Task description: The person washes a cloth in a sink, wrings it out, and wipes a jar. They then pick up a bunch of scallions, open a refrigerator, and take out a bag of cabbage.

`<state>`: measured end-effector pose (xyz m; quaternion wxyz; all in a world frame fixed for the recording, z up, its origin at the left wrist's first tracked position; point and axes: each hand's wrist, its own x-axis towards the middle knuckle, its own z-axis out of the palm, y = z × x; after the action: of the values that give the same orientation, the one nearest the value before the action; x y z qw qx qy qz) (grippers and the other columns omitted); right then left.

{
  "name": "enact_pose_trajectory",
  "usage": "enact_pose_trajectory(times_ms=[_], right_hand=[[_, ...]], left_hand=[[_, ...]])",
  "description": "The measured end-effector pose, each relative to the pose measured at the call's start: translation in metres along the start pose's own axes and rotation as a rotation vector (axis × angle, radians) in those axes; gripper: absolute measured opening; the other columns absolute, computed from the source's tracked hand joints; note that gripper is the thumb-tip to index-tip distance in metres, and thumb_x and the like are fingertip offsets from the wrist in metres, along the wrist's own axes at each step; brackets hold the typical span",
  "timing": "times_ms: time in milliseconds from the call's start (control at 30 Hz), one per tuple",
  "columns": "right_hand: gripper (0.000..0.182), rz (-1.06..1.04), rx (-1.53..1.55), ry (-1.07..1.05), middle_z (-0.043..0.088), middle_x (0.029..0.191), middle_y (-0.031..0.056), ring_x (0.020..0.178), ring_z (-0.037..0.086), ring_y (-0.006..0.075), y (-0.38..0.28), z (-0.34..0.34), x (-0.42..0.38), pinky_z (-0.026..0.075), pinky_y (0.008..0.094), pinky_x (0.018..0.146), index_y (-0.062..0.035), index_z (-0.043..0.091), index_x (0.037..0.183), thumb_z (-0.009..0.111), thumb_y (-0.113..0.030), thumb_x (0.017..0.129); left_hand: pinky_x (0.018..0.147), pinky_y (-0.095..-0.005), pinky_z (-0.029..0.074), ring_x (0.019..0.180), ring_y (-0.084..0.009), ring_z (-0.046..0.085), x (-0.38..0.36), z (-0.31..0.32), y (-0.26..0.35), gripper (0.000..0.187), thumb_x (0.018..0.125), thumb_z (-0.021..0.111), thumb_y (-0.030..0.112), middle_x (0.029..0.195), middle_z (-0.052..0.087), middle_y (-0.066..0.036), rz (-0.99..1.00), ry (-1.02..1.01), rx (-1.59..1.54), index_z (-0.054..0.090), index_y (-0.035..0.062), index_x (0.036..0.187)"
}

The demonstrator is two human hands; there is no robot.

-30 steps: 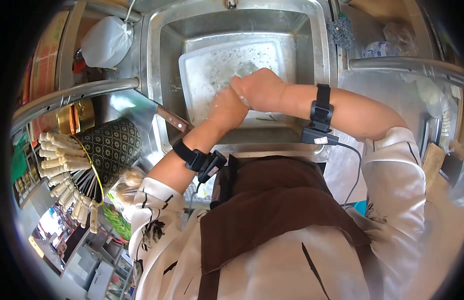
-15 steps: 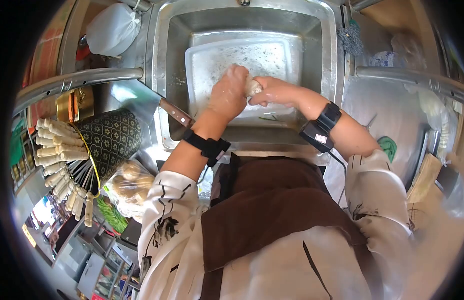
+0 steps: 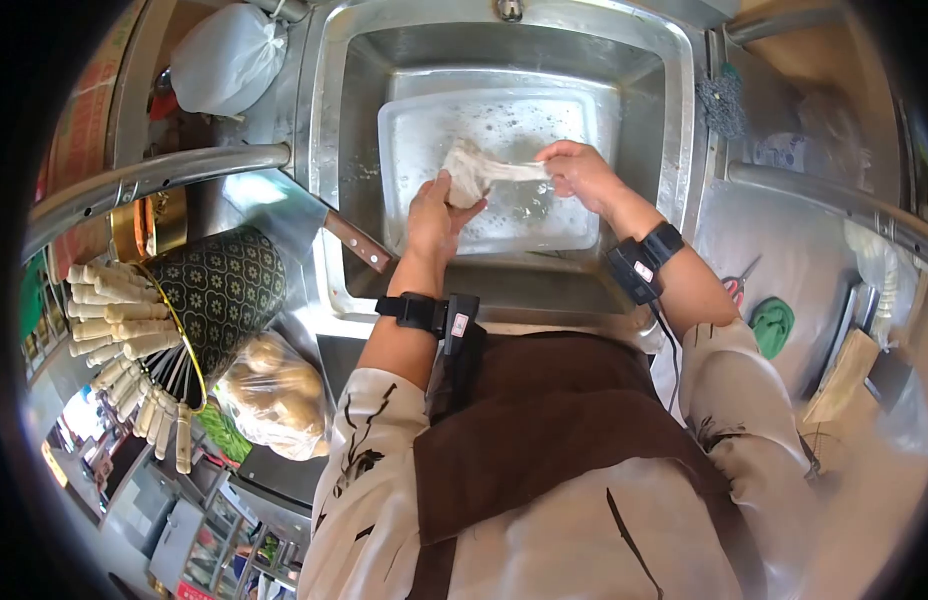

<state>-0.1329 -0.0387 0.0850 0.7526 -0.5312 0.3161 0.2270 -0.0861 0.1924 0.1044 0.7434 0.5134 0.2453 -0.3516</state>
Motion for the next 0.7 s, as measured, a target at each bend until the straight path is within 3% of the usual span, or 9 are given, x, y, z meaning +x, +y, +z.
enact_pose_trajectory(times_ms=[133,167,233,300,367,467,567,667,700], right_hand=[[0.023,-0.282,-0.867,0.536,0.057,0.097,0.0158,0.085,0.060,0.0252,0.006,0.005,0.034,0.048,0.0361,0.069,-0.0034,0.058,0.101,0.055,-0.012,0.080],[0.036,-0.385,-0.932,0.621,0.052,0.113,0.0230,0.089,0.058,0.0352,0.009,0.017,0.031,0.046,0.0422,0.079,-0.0055,0.053,0.116,0.048,-0.015,0.082],[0.039,-0.680,-1.587,0.459,0.044,0.121,0.0246,0.097,0.056,0.0344,0.024,0.030,0.044,0.043,0.0428,0.085,-0.0059,0.052,0.118,0.050,-0.020,0.082],[0.041,-0.743,-1.752,0.216,0.042,0.125,0.0245,0.101,0.054,0.0341,0.055,0.035,0.057,0.040,0.0437,0.089,-0.0059,0.052,0.118,0.051,-0.023,0.081],[0.041,-0.574,-1.429,-0.009,0.044,0.123,0.0225,0.101,0.054,0.0342,0.088,0.036,0.071,0.037,0.0448,0.092,-0.0055,0.053,0.116,0.052,-0.024,0.080],[0.038,0.110,-1.150,0.189,0.048,0.119,0.0200,0.102,0.053,0.0327,0.051,0.032,0.079,0.036,0.0453,0.093,-0.0060,0.055,0.111,0.055,-0.022,0.077],[0.031,-0.268,-1.840,-0.116,0.056,0.109,0.0189,0.103,0.053,0.0325,0.065,0.045,0.084,0.040,0.0423,0.089,-0.0039,0.058,0.103,0.057,-0.020,0.076],[0.027,-0.426,-1.208,0.000,0.061,0.095,0.0202,0.098,0.056,0.0349,0.089,0.013,0.094,0.044,0.0418,0.084,-0.0030,0.058,0.098,0.059,-0.019,0.076],[0.025,0.036,-1.269,0.163,0.061,0.091,0.0211,0.092,0.057,0.0369,0.040,0.027,0.081,0.045,0.0431,0.079,-0.0027,0.058,0.095,0.060,-0.017,0.076]], left_hand=[[0.079,-0.0483,0.051,0.110,-0.0373,0.049,0.019,0.006,-0.020,0.052,0.092,0.045,0.027,0.132,0.032,-0.024,-0.259,0.287,0.071,0.025,0.0005,0.132],[0.084,-0.0506,0.047,0.119,-0.0351,0.040,0.023,0.008,-0.025,0.058,0.090,0.047,0.027,0.137,0.026,-0.022,-0.327,0.313,0.166,0.020,0.0047,0.136],[0.087,-0.0492,0.044,0.122,-0.0331,0.036,0.026,0.006,-0.034,0.058,0.089,0.049,0.026,0.135,0.029,-0.019,-0.248,0.259,0.278,0.021,0.0043,0.135],[0.088,-0.0474,0.042,0.122,-0.0293,0.035,0.033,0.000,-0.044,0.057,0.086,0.051,0.024,0.133,0.033,-0.014,-0.223,0.224,0.308,0.026,0.0042,0.134],[0.087,-0.0469,0.042,0.121,-0.0287,0.036,0.041,-0.006,-0.048,0.055,0.086,0.052,0.024,0.132,0.034,-0.014,-0.274,0.198,0.294,0.030,0.0047,0.132],[0.087,-0.0462,0.043,0.121,-0.0286,0.036,0.049,-0.009,-0.047,0.052,0.085,0.053,0.025,0.132,0.035,-0.013,-0.291,0.200,0.275,0.034,0.0060,0.130],[0.088,-0.0473,0.043,0.122,-0.0299,0.034,0.059,-0.013,-0.056,0.054,0.086,0.053,0.026,0.133,0.034,-0.012,-0.319,0.158,0.216,0.033,0.0072,0.131],[0.088,-0.0512,0.042,0.124,-0.0320,0.030,0.061,-0.007,-0.063,0.057,0.086,0.052,0.028,0.135,0.032,-0.012,-0.313,0.110,0.133,0.028,0.0082,0.134],[0.089,-0.0529,0.042,0.125,-0.0328,0.029,0.060,-0.004,-0.063,0.059,0.086,0.052,0.029,0.136,0.031,-0.012,-0.296,0.100,0.107,0.027,0.0085,0.135]])
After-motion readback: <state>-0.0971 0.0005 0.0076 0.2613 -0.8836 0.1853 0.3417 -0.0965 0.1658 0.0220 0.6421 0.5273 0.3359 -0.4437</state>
